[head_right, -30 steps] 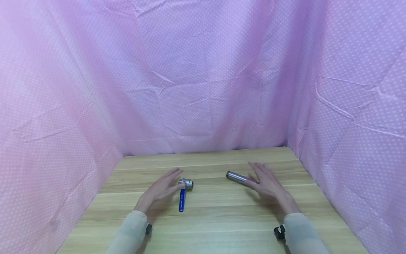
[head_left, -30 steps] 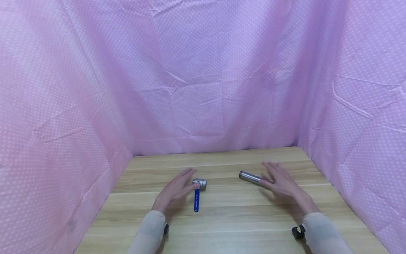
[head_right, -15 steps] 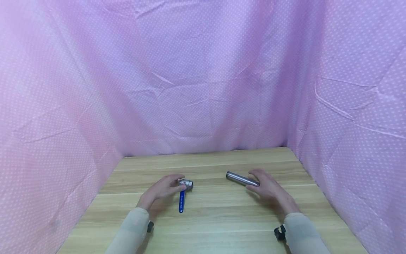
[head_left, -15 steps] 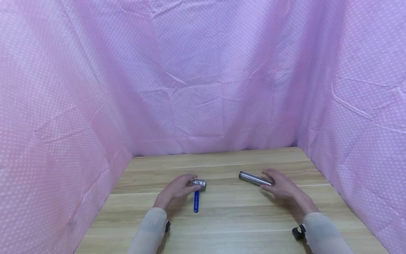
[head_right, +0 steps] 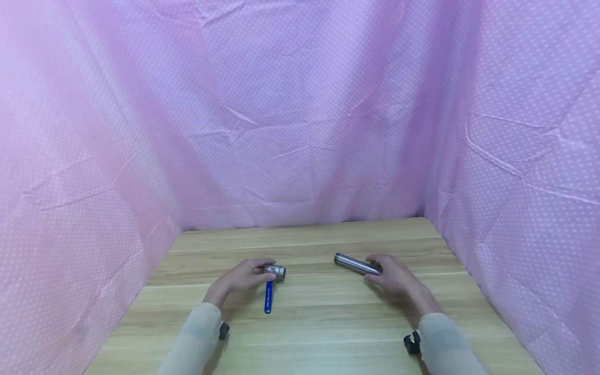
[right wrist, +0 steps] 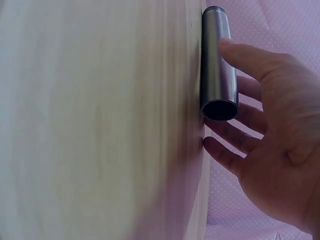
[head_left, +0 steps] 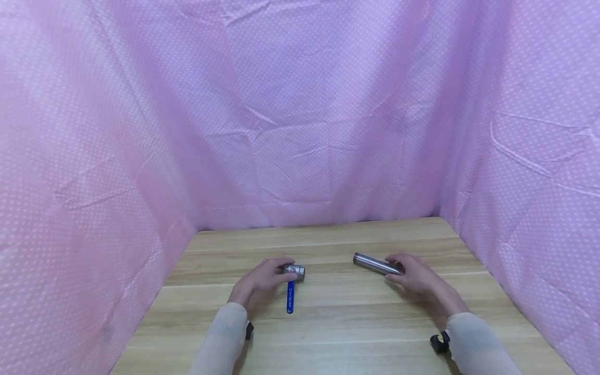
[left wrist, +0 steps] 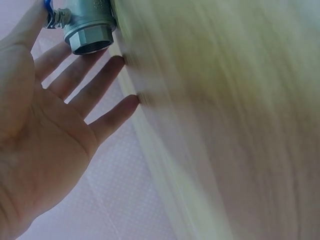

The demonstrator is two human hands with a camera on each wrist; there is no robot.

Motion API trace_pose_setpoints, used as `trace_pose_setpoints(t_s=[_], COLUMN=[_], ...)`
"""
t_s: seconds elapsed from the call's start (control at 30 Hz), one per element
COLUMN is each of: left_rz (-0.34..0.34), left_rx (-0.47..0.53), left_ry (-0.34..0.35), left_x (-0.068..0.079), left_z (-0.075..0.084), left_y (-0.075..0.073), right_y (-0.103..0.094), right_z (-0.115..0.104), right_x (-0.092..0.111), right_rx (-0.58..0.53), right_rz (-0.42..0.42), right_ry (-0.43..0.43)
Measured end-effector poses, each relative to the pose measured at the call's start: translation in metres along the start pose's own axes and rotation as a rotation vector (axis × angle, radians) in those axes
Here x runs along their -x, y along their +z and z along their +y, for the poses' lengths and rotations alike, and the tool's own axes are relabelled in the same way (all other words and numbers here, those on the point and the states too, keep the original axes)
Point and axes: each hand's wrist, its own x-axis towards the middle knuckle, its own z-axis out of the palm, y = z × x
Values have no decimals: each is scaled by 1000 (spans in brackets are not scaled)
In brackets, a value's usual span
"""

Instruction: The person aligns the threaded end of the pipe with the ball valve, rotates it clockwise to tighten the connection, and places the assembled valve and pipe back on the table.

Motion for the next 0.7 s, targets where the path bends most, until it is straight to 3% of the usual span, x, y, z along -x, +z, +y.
trace_pose_setpoints(t_s=[0.4, 0.7], left_rz=[-37, -33], left_rx=[54, 74], left_ry=[61, 30], left_x=[-2, -3], left_z=[-4, -4], left_y=[-6, -4], right_y=[1, 1], right_z=[-2, -1], right_x=[0, -2], right_rx=[-67, -64], right_rz=[-18, -15], right_ry=[23, 19])
